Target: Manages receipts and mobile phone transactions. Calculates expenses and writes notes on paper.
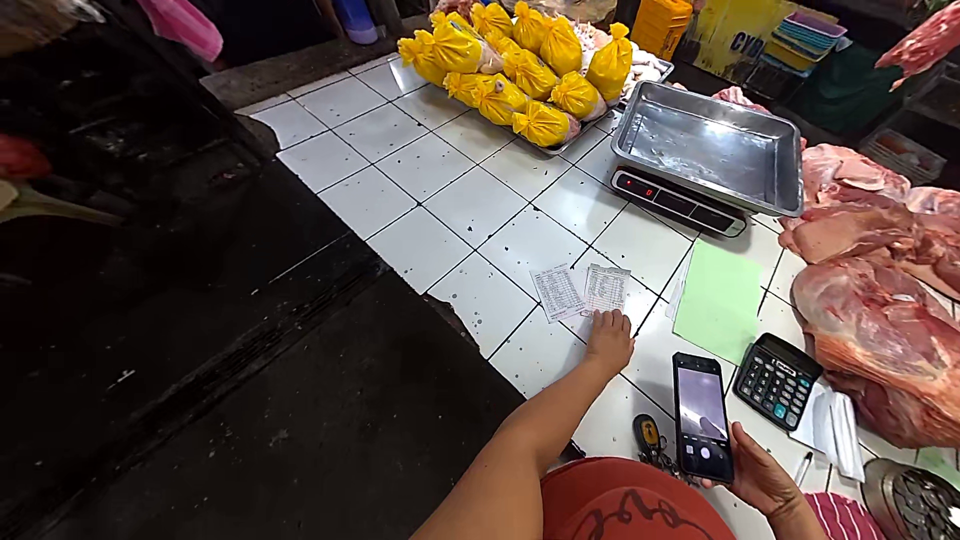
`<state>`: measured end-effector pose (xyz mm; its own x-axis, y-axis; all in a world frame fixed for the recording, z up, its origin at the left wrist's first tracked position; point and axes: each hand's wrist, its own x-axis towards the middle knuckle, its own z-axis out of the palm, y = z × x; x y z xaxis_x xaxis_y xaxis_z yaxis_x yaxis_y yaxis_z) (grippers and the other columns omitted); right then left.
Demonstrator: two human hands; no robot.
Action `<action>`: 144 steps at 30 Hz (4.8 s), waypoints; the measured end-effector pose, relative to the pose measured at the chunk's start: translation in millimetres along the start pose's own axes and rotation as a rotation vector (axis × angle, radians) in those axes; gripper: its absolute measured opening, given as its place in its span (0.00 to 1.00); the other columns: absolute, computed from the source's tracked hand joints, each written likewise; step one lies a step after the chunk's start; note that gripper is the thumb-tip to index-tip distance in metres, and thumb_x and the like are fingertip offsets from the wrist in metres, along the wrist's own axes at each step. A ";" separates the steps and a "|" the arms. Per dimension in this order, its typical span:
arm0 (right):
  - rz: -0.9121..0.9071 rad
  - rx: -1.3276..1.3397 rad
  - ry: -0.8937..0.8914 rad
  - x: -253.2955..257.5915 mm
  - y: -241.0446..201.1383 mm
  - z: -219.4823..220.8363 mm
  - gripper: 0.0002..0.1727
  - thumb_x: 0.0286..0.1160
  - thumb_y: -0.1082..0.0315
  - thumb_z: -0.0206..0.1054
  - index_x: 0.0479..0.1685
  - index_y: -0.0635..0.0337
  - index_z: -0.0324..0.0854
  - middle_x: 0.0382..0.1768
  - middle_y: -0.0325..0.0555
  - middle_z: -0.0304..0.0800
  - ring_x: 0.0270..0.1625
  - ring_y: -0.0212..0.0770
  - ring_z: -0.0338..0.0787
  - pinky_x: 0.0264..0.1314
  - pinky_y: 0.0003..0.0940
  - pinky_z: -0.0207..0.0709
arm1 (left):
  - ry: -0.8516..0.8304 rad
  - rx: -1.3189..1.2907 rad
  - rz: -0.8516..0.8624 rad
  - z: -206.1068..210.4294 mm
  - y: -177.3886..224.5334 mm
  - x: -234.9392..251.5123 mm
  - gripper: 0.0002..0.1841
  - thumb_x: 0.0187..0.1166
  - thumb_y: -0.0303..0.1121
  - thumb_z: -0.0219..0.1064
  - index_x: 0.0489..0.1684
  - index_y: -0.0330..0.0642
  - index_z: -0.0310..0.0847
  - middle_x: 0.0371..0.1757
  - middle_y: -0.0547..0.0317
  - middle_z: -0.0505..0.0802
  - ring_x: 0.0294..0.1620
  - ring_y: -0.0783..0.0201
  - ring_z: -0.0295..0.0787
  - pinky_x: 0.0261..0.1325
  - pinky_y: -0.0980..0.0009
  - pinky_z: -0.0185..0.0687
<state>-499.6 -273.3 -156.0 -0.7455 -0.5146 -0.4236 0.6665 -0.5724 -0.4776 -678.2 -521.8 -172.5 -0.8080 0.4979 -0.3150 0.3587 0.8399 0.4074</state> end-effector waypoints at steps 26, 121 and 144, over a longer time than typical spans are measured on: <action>0.028 -0.056 0.006 24.0 -10.7 -0.1 0.29 0.70 0.40 0.73 0.69 0.39 0.84 0.61 0.50 0.94 0.55 0.52 0.97 0.46 0.52 0.93 | 0.052 -0.089 -0.260 -18.4 -16.5 16.9 0.37 0.94 0.47 0.44 0.92 0.26 0.45 0.93 0.29 0.52 0.95 0.34 0.45 0.89 0.29 0.27; 0.149 -0.186 0.007 31.8 -42.2 9.0 0.42 0.61 0.22 0.65 0.73 0.36 0.78 0.59 0.47 0.94 0.50 0.49 0.98 0.36 0.44 0.93 | 0.087 -0.190 0.493 -18.0 -115.5 8.2 0.17 0.86 0.36 0.62 0.44 0.27 0.88 0.60 0.31 0.89 0.75 0.36 0.80 0.88 0.34 0.51; 0.057 -0.022 0.007 -8.2 36.6 28.1 0.43 0.65 0.23 0.64 0.75 0.40 0.77 0.64 0.49 0.92 0.56 0.51 0.96 0.40 0.46 0.94 | -0.064 0.120 0.106 -25.5 -96.6 16.9 0.36 0.90 0.62 0.42 0.97 0.62 0.48 0.97 0.42 0.47 0.98 0.41 0.33 0.90 0.31 0.21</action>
<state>-469.1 -308.0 -148.3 -0.7061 -0.5418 -0.4558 0.7080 -0.5282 -0.4688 -738.5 -600.0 -195.4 -0.7330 0.5942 -0.3311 0.4964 0.8001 0.3367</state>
